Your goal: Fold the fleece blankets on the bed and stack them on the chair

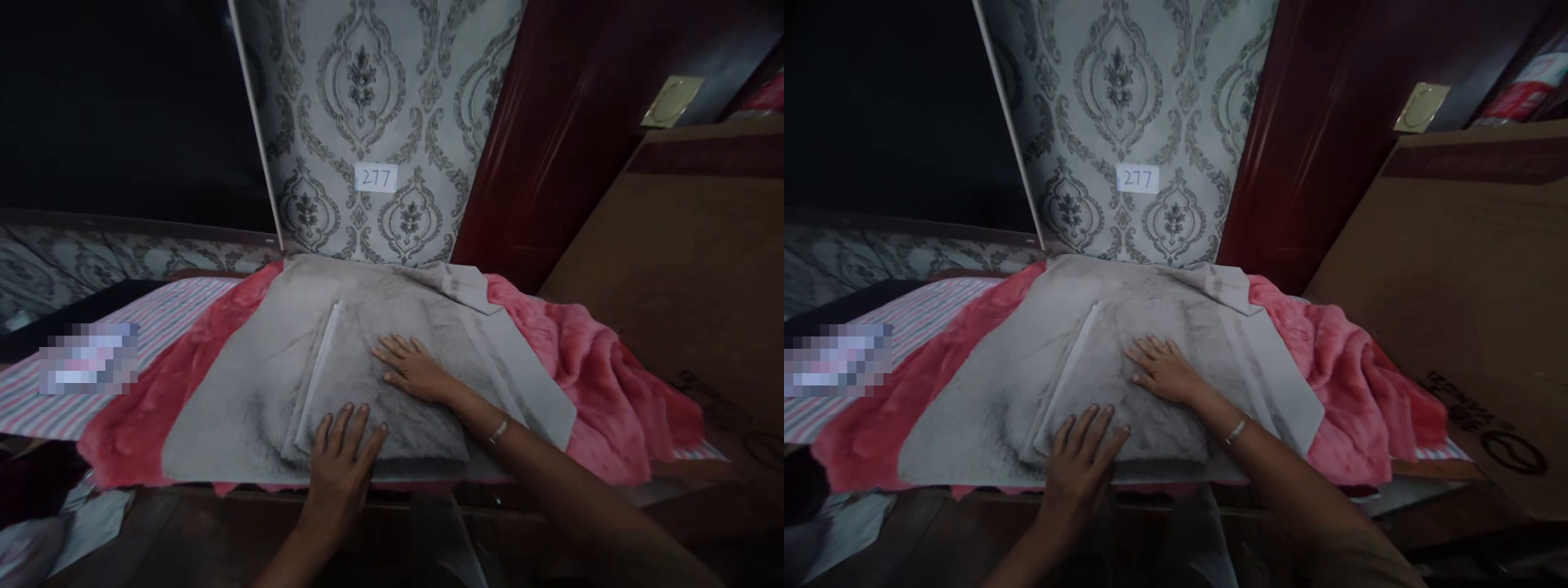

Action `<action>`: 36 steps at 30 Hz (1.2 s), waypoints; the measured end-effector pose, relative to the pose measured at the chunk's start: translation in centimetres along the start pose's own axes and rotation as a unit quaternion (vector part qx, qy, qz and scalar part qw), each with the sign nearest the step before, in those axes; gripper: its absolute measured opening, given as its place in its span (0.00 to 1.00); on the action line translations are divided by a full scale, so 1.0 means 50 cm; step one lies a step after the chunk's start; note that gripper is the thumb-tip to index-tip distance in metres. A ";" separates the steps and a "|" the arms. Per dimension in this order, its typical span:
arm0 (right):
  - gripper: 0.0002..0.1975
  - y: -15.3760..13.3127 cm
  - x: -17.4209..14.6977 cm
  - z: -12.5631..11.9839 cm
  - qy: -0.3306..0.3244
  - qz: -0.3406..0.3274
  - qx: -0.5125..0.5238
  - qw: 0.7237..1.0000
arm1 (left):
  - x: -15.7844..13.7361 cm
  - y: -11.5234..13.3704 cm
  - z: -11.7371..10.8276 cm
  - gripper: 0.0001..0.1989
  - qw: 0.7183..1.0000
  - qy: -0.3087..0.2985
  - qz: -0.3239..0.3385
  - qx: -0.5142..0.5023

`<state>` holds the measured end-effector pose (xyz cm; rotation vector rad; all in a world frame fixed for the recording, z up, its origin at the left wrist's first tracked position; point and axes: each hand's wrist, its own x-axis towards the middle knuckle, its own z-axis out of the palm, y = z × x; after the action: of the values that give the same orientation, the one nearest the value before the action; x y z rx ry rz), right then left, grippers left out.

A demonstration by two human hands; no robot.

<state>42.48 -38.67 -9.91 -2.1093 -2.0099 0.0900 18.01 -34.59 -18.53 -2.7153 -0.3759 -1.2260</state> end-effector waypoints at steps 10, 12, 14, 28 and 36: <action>0.30 0.122 0.196 -0.003 -0.033 0.011 -0.030 0.999 | -0.025 -0.017 0.006 0.23 0.999 0.004 0.032 -0.018; 0.29 0.140 0.228 0.002 -0.028 0.030 -0.020 0.999 | -0.028 -0.018 0.011 0.22 0.999 0.013 0.031 -0.018; 0.29 0.155 0.253 0.009 -0.026 0.041 -0.012 0.999 | -0.031 -0.016 0.021 0.21 0.999 0.028 0.031 -0.011; 0.28 0.076 0.248 0.038 0.009 -0.078 -0.094 0.992 | 0.056 -0.042 -0.099 0.21 0.992 -0.085 0.027 -0.090; 0.30 0.040 0.304 0.110 -0.044 -0.171 -0.061 0.983 | 0.033 -0.061 -0.042 0.34 0.986 -0.150 -0.009 0.071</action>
<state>44.26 -22.99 -13.98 -1.8204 -2.4551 0.0029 16.70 -31.85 -15.81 -2.7750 -0.5018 -0.7587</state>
